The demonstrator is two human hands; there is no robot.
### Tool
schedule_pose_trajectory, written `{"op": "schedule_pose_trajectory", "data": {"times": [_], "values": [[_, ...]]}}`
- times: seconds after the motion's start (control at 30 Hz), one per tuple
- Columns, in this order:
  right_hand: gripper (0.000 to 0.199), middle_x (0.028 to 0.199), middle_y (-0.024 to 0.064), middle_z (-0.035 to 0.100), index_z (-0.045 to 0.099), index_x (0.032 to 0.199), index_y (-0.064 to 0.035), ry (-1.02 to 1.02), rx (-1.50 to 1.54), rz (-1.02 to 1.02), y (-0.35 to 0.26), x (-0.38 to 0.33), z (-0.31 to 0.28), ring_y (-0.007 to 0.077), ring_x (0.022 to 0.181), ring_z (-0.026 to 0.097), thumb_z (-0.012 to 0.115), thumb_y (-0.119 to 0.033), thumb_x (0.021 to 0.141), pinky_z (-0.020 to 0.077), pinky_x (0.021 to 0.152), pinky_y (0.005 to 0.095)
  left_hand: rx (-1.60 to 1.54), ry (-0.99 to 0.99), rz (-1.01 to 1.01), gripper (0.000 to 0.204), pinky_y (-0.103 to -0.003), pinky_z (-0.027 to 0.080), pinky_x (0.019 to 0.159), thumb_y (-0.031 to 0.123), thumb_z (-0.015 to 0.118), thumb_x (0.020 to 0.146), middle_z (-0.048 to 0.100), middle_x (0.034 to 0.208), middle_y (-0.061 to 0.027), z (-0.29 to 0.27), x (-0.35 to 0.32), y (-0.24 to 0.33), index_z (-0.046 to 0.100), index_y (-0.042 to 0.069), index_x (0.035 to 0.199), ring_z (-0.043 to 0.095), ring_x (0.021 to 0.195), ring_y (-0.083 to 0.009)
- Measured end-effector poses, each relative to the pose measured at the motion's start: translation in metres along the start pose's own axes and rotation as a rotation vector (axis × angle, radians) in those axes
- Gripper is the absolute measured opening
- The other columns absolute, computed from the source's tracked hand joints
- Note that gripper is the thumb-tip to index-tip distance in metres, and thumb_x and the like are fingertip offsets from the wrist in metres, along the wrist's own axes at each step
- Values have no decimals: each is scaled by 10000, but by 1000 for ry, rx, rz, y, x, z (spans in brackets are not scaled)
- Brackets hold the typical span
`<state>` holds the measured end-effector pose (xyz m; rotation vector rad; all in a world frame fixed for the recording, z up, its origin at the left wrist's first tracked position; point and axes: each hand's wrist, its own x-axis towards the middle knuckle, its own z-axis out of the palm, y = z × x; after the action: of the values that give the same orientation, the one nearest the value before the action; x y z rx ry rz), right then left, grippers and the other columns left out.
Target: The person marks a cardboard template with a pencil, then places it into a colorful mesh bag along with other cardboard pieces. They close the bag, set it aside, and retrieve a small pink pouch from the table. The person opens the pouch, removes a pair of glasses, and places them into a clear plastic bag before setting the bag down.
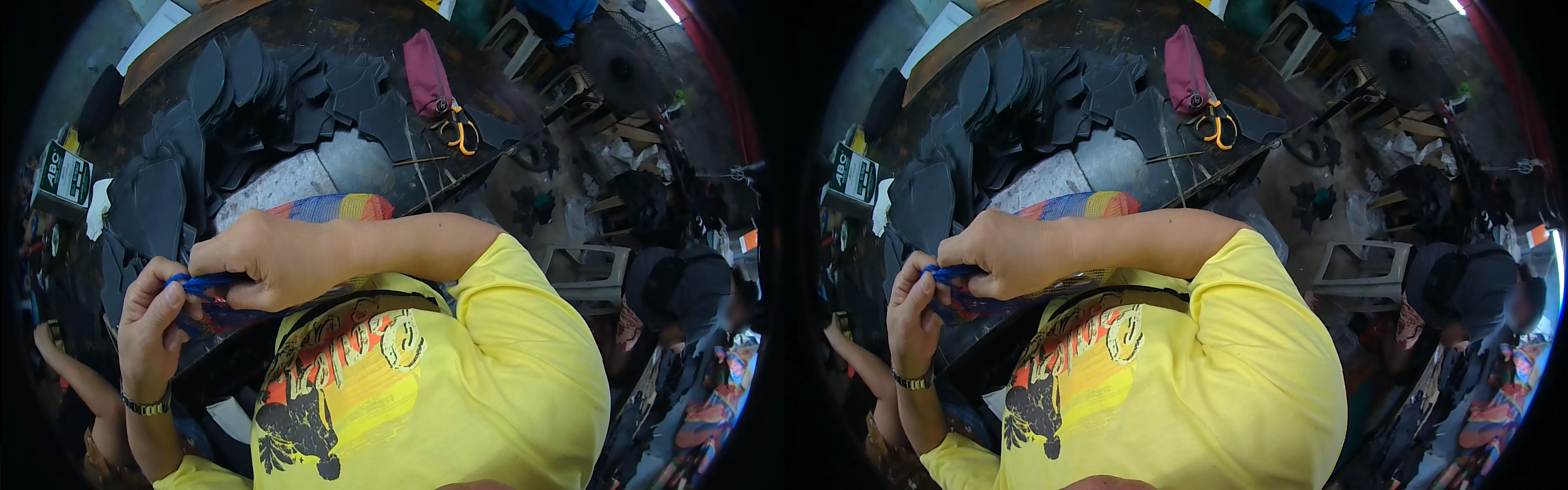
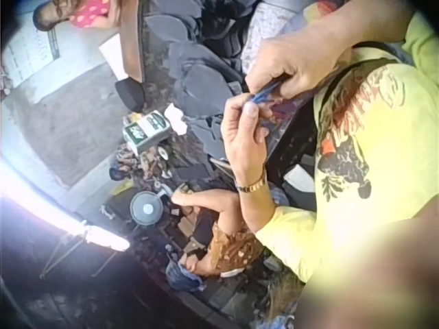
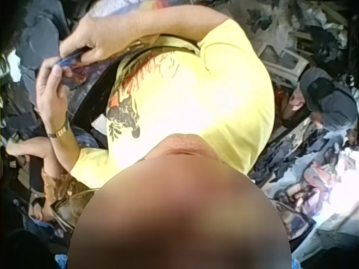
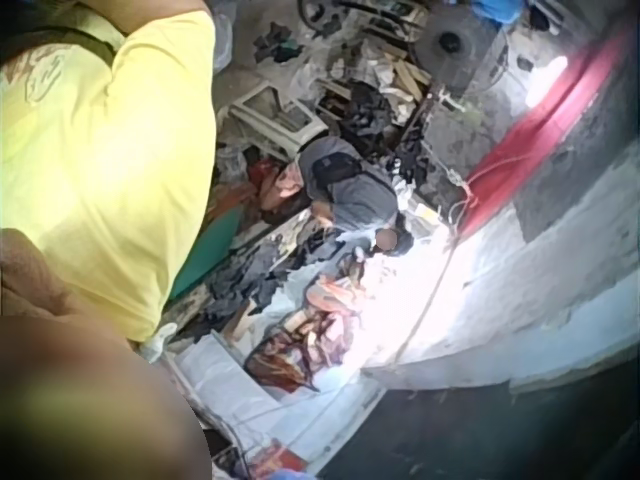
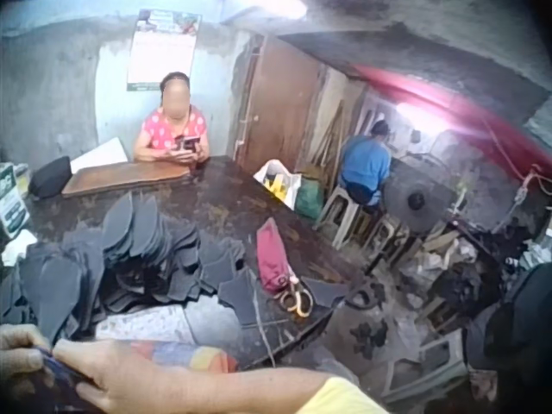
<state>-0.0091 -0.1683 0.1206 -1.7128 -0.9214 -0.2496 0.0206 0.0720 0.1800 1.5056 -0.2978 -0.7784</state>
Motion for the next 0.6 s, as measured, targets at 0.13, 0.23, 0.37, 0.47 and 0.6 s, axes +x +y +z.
{"op": "schedule_pose_trajectory", "data": {"times": [0.13, 0.23, 0.37, 0.47, 0.6], "values": [[291, 924, 201, 707, 617, 1022, -12, 128, -130, -40, 0, 2, 6, 389, 862, 719, 775, -69, 785, 573, 721, 416, -159, 9, -5, 176, -128, 295, 446, 189, 619, 1042, 642, 885, -14, -9, 4, -11, 592, 45, 1140, 564, 721, -2], [326, 949, 186, 702, 623, 1081, -34, 236, -96, -16, 5, 1, 8, 369, 847, 722, 772, -62, 793, 577, 723, 411, -265, -19, -6, 200, -122, 319, 458, 185, 590, 1052, 627, 914, -11, -11, 6, -20, 576, 22, 1167, 536, 701, 4], [343, 951, 140, 689, 676, 1157, -93, 238, -171, -279, 19, 4, 5, 323, 790, 713, 744, -48, 824, 573, 695, 382, -419, -33, -16, 234, -103, 364, 502, 198, 523, 1071, 588, 943, -8, -5, 11, -33, 565, 3, 1193, 502, 692, 4], [279, 931, 116, 690, 741, 1118, -132, 221, -158, -449, 26, 10, 2, 284, 719, 692, 716, -50, 852, 560, 638, 344, -465, -27, -21, 264, -100, 392, 543, 212, 487, 1071, 575, 937, -10, 3, 16, -40, 567, 0, 1207, 498, 715, 9], [206, 939, 88, 661, 731, 1034, -139, 161, -66, -344, 25, 8, -1, 225, 827, 699, 703, -27, 863, 555, 654, 326, -443, -120, -60, 299, -149, 437, 603, 254, 500, 1075, 595, 947, -7, 7, 20, -35, 573, 2, 1218, 476, 620, -1]]}}
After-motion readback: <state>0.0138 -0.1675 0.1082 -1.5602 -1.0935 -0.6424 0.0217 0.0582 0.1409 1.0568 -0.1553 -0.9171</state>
